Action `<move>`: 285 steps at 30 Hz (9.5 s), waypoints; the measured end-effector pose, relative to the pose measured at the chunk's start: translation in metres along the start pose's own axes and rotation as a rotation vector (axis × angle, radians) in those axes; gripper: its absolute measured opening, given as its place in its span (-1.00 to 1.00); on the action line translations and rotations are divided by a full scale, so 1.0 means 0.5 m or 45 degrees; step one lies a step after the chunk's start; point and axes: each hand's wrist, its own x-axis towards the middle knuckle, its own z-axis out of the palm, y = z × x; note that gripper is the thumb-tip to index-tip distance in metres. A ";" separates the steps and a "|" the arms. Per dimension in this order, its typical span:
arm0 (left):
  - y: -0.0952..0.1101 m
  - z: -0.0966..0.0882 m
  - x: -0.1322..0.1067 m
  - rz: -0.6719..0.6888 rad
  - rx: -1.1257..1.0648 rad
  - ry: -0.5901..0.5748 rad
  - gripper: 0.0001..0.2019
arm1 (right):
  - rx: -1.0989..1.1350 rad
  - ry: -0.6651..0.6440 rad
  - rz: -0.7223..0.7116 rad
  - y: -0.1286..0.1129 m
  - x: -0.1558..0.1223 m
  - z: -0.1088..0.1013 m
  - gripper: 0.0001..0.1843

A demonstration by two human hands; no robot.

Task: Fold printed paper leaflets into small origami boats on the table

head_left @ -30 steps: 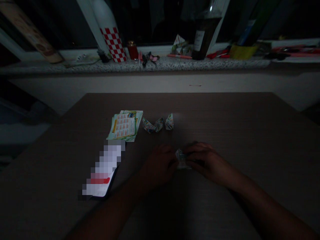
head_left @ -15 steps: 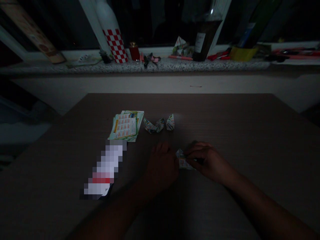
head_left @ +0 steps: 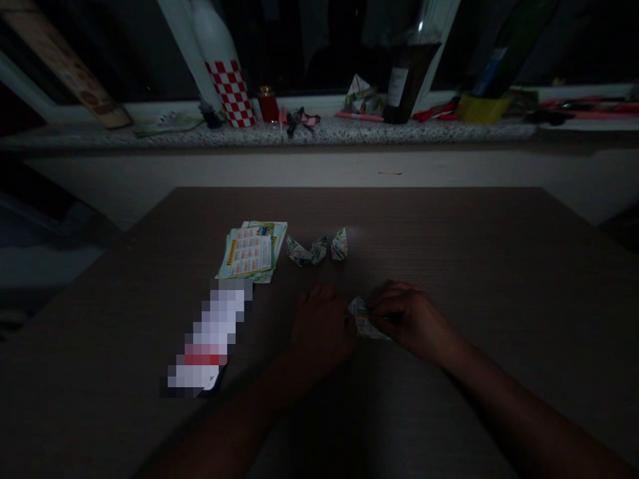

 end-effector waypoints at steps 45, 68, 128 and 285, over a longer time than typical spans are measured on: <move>-0.005 -0.007 0.005 -0.013 0.025 -0.058 -0.82 | 0.057 -0.213 -0.003 0.030 -0.023 -0.028 -0.68; -0.062 -0.044 0.016 -0.133 0.028 -0.232 -0.59 | 0.044 -0.180 0.029 0.026 -0.025 -0.025 -0.57; -0.017 -0.008 -0.006 -0.219 -1.253 -0.132 -0.69 | 0.904 0.616 0.640 -0.031 -0.015 0.022 -0.69; -0.049 -0.009 -0.004 0.369 -0.210 0.128 -0.86 | -0.048 -0.186 -0.074 -0.014 -0.031 -0.021 -0.74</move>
